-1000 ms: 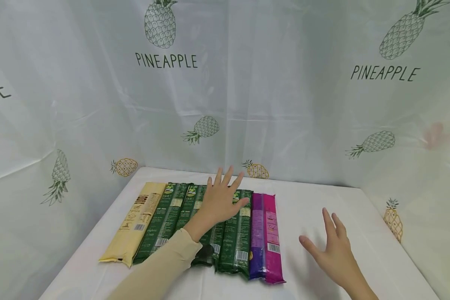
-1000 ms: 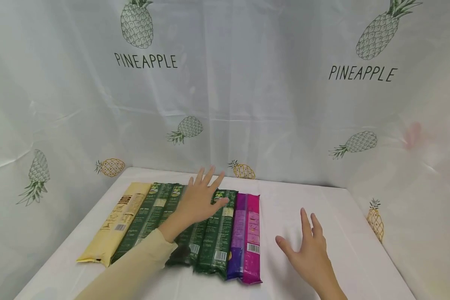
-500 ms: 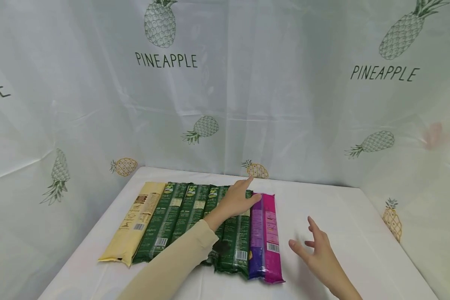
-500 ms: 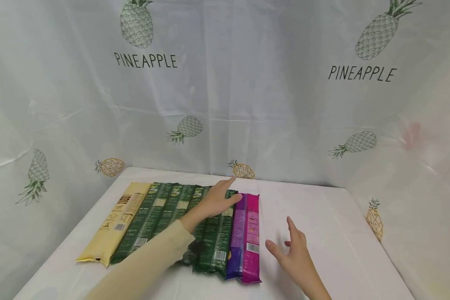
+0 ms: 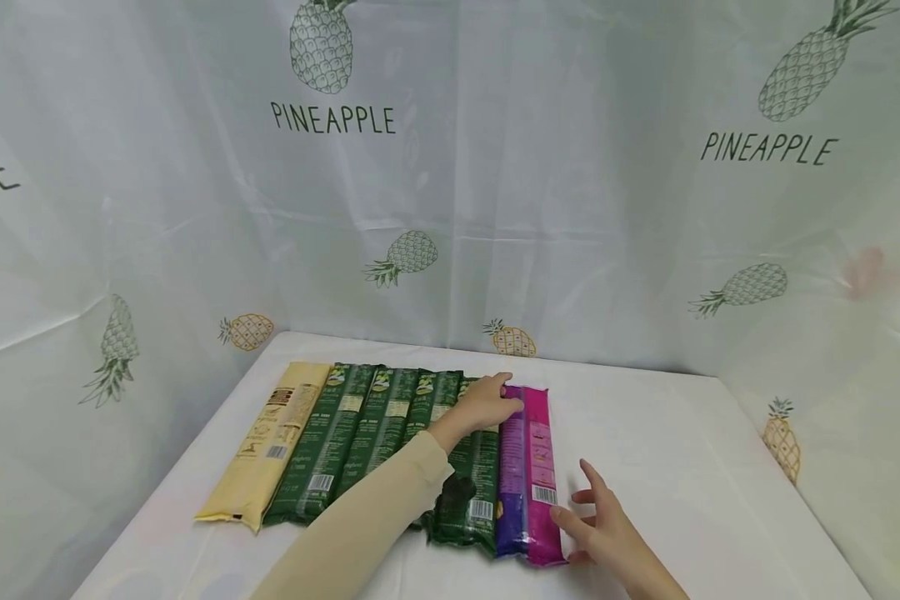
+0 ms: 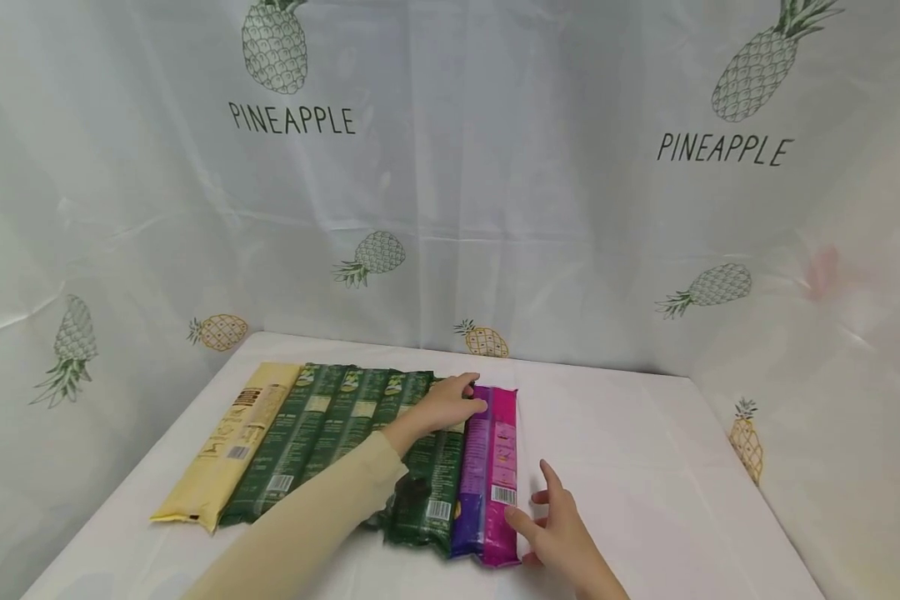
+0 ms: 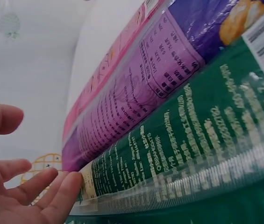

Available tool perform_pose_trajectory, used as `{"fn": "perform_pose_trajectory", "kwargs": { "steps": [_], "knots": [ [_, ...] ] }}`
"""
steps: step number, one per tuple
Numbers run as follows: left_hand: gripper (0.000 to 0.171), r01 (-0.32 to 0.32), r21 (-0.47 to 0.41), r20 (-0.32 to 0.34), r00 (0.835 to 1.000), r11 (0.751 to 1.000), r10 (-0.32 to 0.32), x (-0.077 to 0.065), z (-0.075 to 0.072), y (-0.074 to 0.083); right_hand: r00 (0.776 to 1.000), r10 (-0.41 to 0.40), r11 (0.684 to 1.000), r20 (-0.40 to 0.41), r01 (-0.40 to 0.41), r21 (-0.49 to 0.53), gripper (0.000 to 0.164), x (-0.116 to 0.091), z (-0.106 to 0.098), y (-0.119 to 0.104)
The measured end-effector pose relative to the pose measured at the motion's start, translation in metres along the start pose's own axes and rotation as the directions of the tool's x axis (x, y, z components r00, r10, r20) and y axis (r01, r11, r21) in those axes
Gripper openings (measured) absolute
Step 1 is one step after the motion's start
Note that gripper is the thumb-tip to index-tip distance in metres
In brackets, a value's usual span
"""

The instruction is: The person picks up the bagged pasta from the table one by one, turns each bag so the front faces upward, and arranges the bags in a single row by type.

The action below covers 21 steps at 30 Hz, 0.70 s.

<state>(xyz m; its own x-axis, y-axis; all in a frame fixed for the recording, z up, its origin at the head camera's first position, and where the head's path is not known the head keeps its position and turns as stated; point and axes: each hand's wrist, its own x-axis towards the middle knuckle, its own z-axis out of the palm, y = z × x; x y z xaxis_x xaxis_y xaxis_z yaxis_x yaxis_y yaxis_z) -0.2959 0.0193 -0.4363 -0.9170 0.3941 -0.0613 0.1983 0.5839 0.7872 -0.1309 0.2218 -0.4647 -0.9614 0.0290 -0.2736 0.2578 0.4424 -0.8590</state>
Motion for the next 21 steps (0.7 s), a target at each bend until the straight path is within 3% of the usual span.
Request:
{"fn": "perform_pose_trajectory", "kwargs": {
  "steps": [10,17,21],
  "knots": [
    [0.071,0.077,-0.024,0.057,0.996,0.997,-0.076,0.014,0.002,-0.004,0.997,-0.08,0.989,-0.008,0.079,-0.127,0.101,0.003,0.015,0.004],
    [0.042,0.019,0.064,0.025,0.999,0.998,-0.021,0.013,0.009,0.0,0.993,-0.114,0.977,-0.032,0.106,-0.185,0.091,0.002,0.015,0.008],
    [0.051,0.024,0.124,0.011,1.0,0.992,-0.025,0.015,0.016,0.0,0.994,-0.103,0.978,-0.037,0.094,-0.184,0.086,0.003,0.013,0.008]
  ]
}}
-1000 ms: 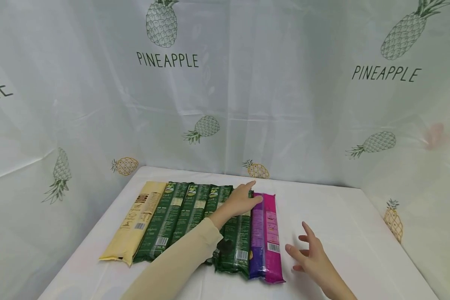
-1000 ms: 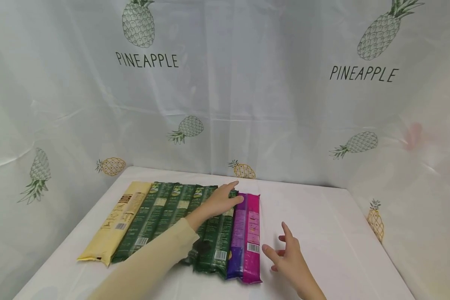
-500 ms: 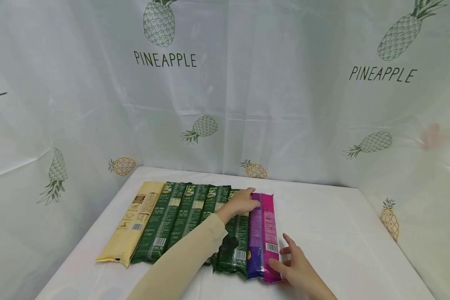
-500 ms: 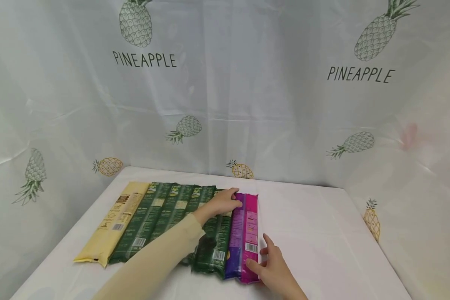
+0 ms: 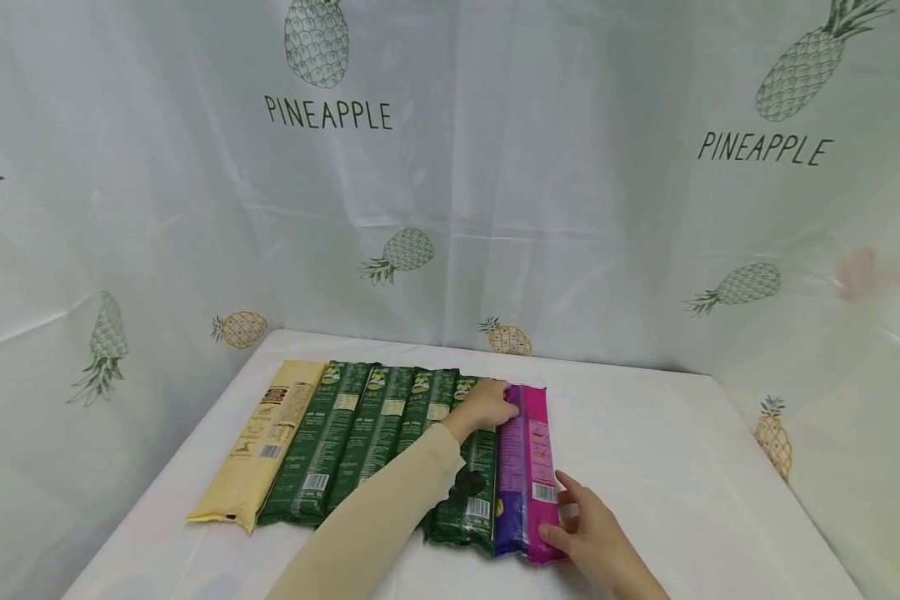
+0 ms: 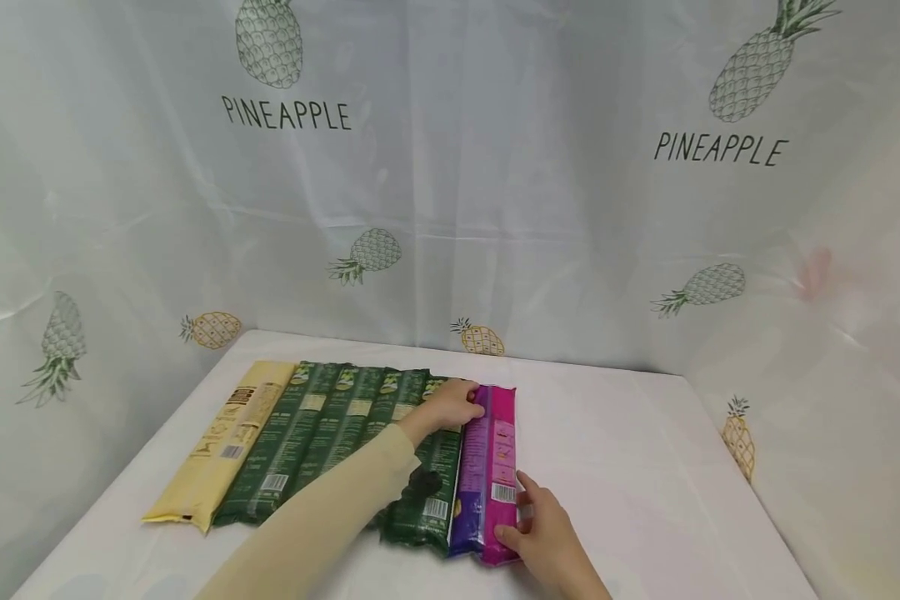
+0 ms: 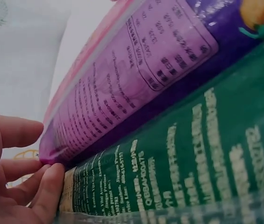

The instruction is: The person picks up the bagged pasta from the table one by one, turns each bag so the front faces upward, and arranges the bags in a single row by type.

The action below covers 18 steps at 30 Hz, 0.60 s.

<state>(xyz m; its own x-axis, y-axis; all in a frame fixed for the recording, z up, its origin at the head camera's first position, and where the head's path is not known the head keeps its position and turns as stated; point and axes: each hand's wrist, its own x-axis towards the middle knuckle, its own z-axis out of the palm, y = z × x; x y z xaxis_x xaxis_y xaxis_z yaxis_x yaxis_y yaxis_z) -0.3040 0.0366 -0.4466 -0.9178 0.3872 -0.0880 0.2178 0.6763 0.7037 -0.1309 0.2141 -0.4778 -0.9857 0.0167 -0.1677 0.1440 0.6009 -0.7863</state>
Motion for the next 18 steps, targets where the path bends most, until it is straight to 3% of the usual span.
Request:
{"fn": "perform_pose_trajectory", "kwargs": {
  "steps": [4,8,13,18],
  "knots": [
    [0.053,-0.003,0.041,0.012,1.0,0.999,0.002,-0.001,0.0,0.0,1.0,0.022,0.999,0.018,-0.023,0.038,0.084,0.005,-0.004,0.0],
    [0.052,0.024,0.137,0.007,1.0,0.99,-0.025,0.001,0.004,0.005,0.994,0.038,0.983,0.102,-0.055,0.173,0.085,0.007,-0.014,0.006],
    [0.048,0.045,0.319,-0.006,0.999,0.947,-0.045,0.007,0.011,0.015,0.976,0.031,0.934,0.215,-0.105,0.341,0.088,0.008,-0.026,0.014],
    [0.048,0.048,0.412,-0.022,0.999,0.91,-0.042,0.013,0.018,0.021,0.973,0.031,0.915,0.23,-0.12,0.385,0.089,0.009,-0.028,0.017]
  ]
}}
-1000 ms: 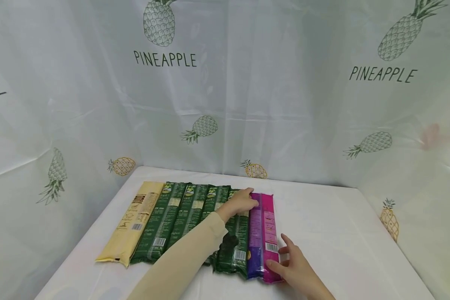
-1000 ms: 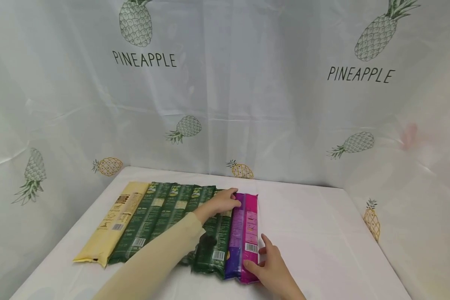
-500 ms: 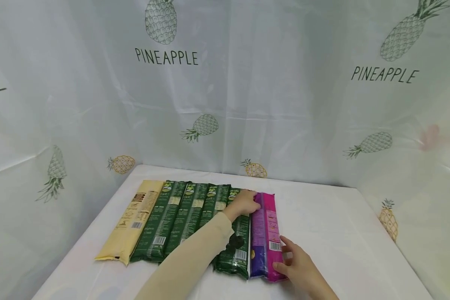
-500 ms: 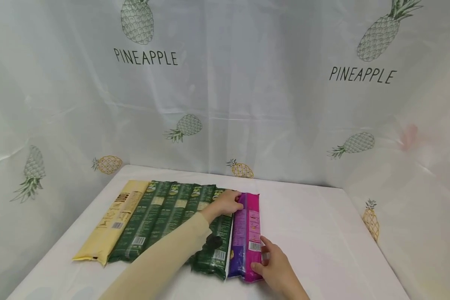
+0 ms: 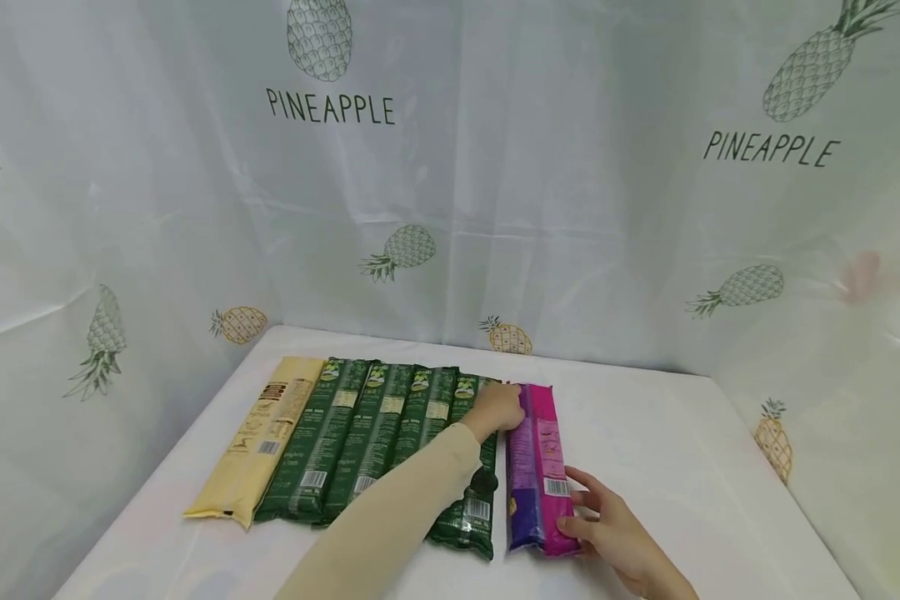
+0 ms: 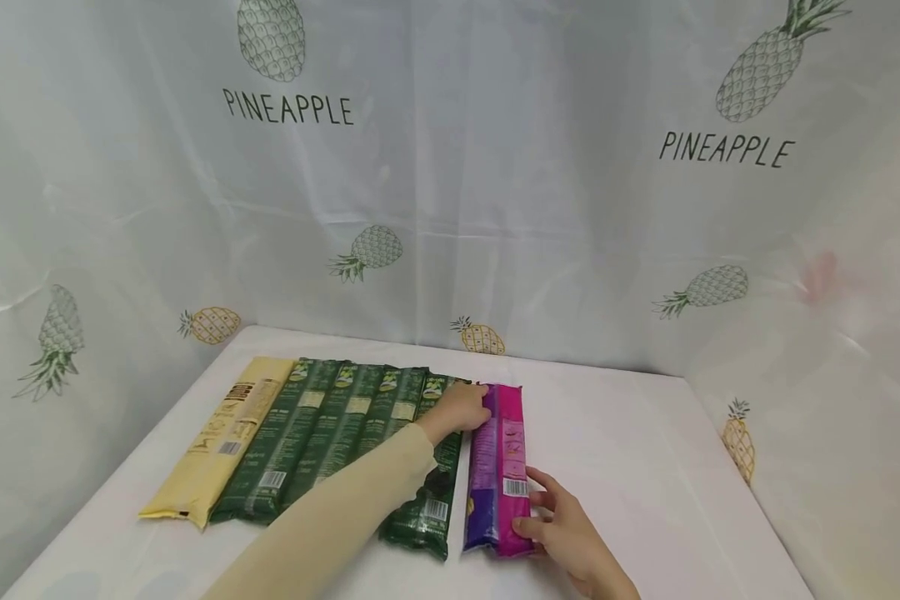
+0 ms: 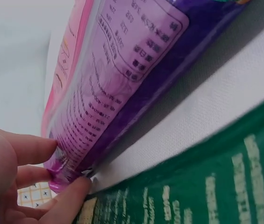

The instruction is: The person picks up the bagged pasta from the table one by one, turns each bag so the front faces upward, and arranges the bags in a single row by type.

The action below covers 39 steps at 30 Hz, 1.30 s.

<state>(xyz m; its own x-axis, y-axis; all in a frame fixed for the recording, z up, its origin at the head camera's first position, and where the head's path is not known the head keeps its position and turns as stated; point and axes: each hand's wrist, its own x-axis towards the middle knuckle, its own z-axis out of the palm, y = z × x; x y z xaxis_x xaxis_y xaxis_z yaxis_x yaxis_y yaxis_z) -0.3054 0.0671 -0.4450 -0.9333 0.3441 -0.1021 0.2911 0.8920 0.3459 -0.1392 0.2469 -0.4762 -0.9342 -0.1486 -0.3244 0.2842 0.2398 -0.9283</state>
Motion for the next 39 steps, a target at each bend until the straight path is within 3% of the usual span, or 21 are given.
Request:
{"fn": "perform_pose_trajectory", "kwargs": {
  "steps": [3,6,14,20,25,29,35,39],
  "knots": [
    [0.05,0.004,-0.025,0.003,1.0,1.0,-0.004,0.001,0.001,0.002,1.0,0.005,1.0,-0.025,-0.005,0.004,0.088,0.0,0.001,0.0],
    [0.053,0.02,-0.107,0.001,1.0,0.994,-0.02,0.001,0.004,-0.001,0.999,0.003,1.0,-0.04,-0.003,0.011,0.087,-0.001,0.003,0.0],
    [0.055,0.043,-0.371,-0.06,0.996,0.928,-0.07,-0.004,0.01,-0.008,0.999,-0.02,1.0,-0.045,0.021,0.018,0.088,-0.003,0.004,0.005],
    [0.054,0.054,-0.532,-0.088,0.989,0.845,-0.119,-0.008,0.009,-0.008,0.998,-0.049,0.998,-0.025,0.05,0.044,0.088,-0.004,0.005,0.006],
    [0.053,0.075,-0.638,-0.053,0.989,0.766,-0.141,-0.005,0.013,-0.009,0.997,-0.074,0.995,-0.018,0.075,0.059,0.088,-0.004,0.007,0.003],
    [0.055,0.078,-0.686,-0.025,0.991,0.723,-0.131,-0.007,0.014,-0.01,0.996,-0.086,0.994,-0.017,0.087,0.066,0.088,-0.003,0.009,0.001],
    [0.059,0.029,-0.744,-0.048,0.994,0.668,-0.096,-0.015,0.013,-0.012,0.996,-0.089,0.993,-0.022,0.091,0.079,0.088,-0.004,0.009,0.003],
    [0.055,-0.01,-0.813,-0.075,0.993,0.583,-0.088,-0.016,0.008,-0.014,0.995,-0.098,0.991,-0.029,0.1,0.088,0.086,-0.006,0.008,-0.002]
  ]
}}
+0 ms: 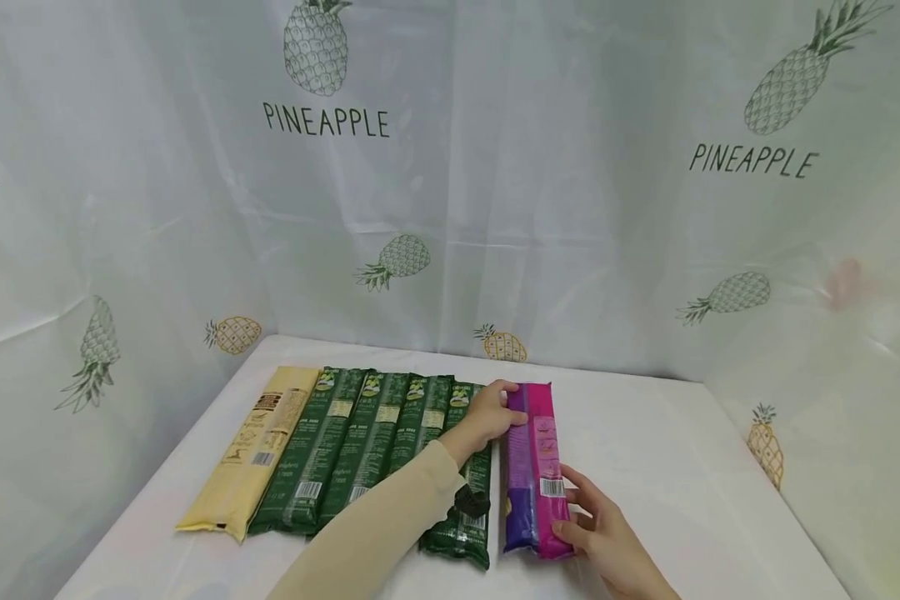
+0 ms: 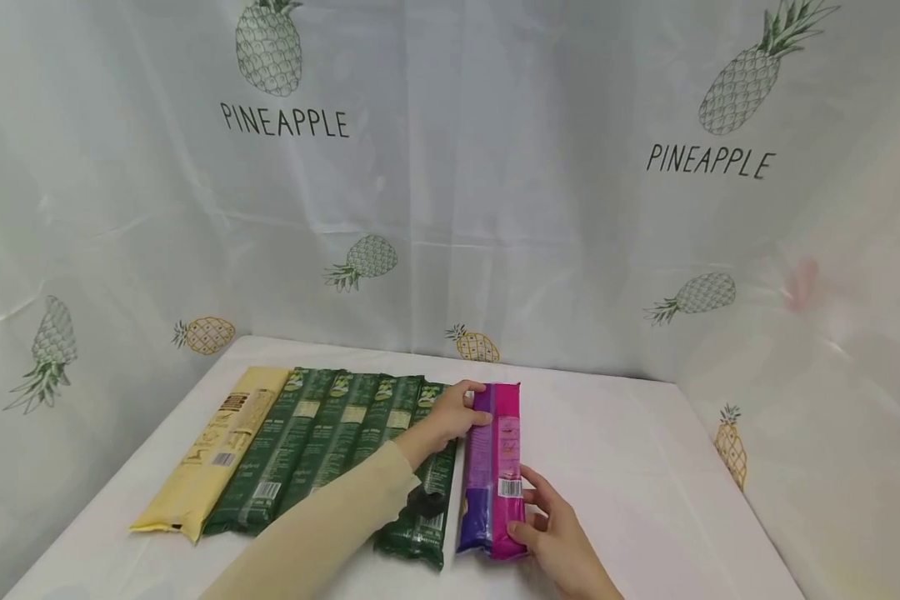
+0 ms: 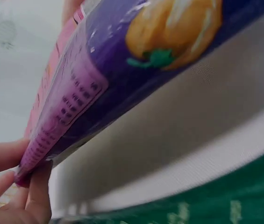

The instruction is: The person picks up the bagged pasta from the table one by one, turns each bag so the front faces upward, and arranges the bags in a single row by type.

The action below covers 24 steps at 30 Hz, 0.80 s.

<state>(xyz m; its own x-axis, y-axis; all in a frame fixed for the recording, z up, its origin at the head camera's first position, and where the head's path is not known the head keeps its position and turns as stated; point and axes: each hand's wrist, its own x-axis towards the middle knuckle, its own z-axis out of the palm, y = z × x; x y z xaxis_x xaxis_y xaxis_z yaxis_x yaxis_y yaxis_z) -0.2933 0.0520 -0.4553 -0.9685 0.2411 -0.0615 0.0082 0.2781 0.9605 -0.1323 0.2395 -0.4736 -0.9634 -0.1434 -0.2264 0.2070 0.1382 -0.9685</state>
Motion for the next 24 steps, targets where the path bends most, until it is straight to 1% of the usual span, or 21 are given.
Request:
{"fn": "perform_pose_trajectory", "kwargs": {
  "steps": [3,8,11,14,18,21,24],
  "knots": [
    [0.054,-0.024,-0.065,-0.014,1.0,0.998,0.023,0.001,-0.004,0.009,1.0,-0.011,1.0,-0.022,0.011,0.016,0.085,-0.003,0.0,-0.009],
    [0.054,-0.064,-0.099,-0.061,0.996,0.993,0.058,0.001,-0.014,0.028,0.999,-0.022,0.999,-0.04,0.023,0.038,0.084,-0.005,0.003,-0.024],
    [0.054,-0.078,-0.11,-0.081,0.994,0.991,0.069,0.0,-0.017,0.035,0.999,-0.015,0.999,-0.048,0.017,0.045,0.083,-0.005,0.008,-0.03],
    [0.054,-0.067,-0.108,-0.096,0.994,0.992,0.057,-0.002,-0.019,0.038,0.997,0.01,0.998,-0.07,-0.006,0.059,0.083,-0.004,0.017,-0.034],
    [0.053,-0.046,-0.108,-0.114,0.993,0.993,0.034,-0.005,-0.018,0.037,0.995,0.043,0.997,-0.09,-0.037,0.073,0.084,0.001,0.029,-0.037],
    [0.054,-0.056,-0.124,-0.123,0.992,0.991,0.041,-0.005,-0.018,0.036,0.993,0.033,0.998,-0.111,-0.026,0.063,0.082,0.002,0.034,-0.038],
    [0.053,-0.065,-0.148,-0.131,0.99,0.987,0.046,-0.003,-0.018,0.034,0.99,0.019,0.997,-0.143,-0.009,0.072,0.081,0.004,0.034,-0.035]
  ]
}}
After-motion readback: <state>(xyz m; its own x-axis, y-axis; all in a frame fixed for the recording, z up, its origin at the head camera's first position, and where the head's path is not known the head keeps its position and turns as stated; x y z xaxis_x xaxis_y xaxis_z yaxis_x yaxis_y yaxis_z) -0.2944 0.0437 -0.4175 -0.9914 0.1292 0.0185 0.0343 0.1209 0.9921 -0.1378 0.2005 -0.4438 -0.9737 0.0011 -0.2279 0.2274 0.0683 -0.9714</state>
